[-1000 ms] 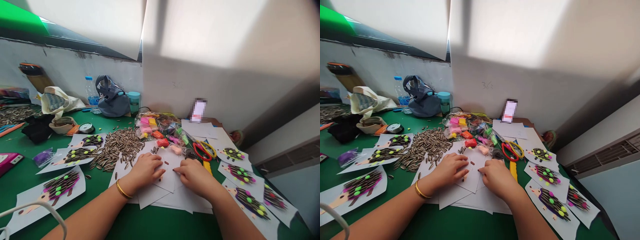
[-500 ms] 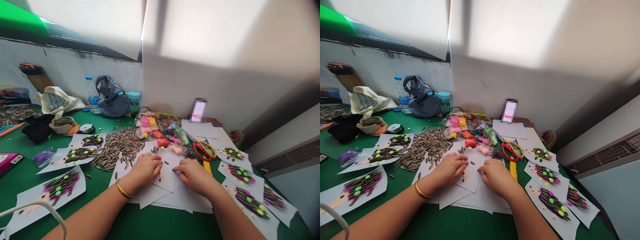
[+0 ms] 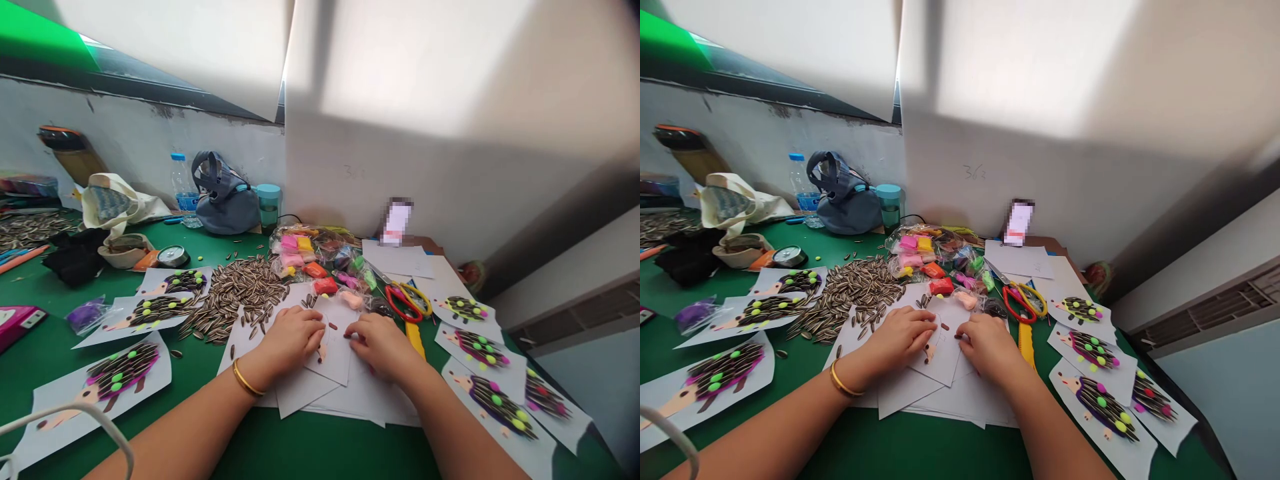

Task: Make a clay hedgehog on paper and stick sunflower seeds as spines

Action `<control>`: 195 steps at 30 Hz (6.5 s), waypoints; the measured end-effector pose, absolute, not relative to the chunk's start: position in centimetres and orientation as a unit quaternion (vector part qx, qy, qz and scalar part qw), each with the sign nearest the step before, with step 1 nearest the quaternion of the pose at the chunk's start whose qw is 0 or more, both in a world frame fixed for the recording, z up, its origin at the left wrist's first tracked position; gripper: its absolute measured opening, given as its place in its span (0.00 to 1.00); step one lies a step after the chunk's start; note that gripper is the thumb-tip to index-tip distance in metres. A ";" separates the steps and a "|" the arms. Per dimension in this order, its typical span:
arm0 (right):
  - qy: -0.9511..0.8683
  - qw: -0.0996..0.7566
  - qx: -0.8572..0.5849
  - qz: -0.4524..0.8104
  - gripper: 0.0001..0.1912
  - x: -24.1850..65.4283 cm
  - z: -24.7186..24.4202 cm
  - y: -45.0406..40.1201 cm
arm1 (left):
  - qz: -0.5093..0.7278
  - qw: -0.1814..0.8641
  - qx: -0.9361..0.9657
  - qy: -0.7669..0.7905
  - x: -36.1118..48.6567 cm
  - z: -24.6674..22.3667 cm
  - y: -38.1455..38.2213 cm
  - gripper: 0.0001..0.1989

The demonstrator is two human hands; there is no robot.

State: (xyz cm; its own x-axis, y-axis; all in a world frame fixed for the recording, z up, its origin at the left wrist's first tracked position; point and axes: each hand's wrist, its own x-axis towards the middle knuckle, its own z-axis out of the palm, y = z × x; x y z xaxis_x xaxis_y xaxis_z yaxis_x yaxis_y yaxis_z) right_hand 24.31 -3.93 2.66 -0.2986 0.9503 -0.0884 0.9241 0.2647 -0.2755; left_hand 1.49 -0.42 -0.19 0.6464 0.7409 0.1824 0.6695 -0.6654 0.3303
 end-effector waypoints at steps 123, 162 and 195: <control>-0.822 0.076 -0.551 0.126 0.22 23.5 2.0 -4.1 | 0.146 0.106 0.910 0.374 1.3 -0.3 -0.4 0.15; -0.820 0.046 -0.559 0.116 0.23 23.4 1.8 -4.1 | 0.159 0.097 0.914 0.360 1.1 -0.8 -0.3 0.13; -0.793 0.010 -0.603 0.087 0.21 23.4 1.5 -3.9 | 0.162 0.102 0.912 0.363 1.4 -0.1 -1.1 0.14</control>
State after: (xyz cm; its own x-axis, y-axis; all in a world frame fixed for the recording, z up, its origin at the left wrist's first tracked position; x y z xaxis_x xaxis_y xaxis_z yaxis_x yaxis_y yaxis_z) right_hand 23.36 -3.88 1.49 -0.2721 0.9580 -0.0901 0.9546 0.2570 -0.1503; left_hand 1.40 -1.06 -0.13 0.6841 0.6951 0.2212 0.6292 -0.7157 0.3030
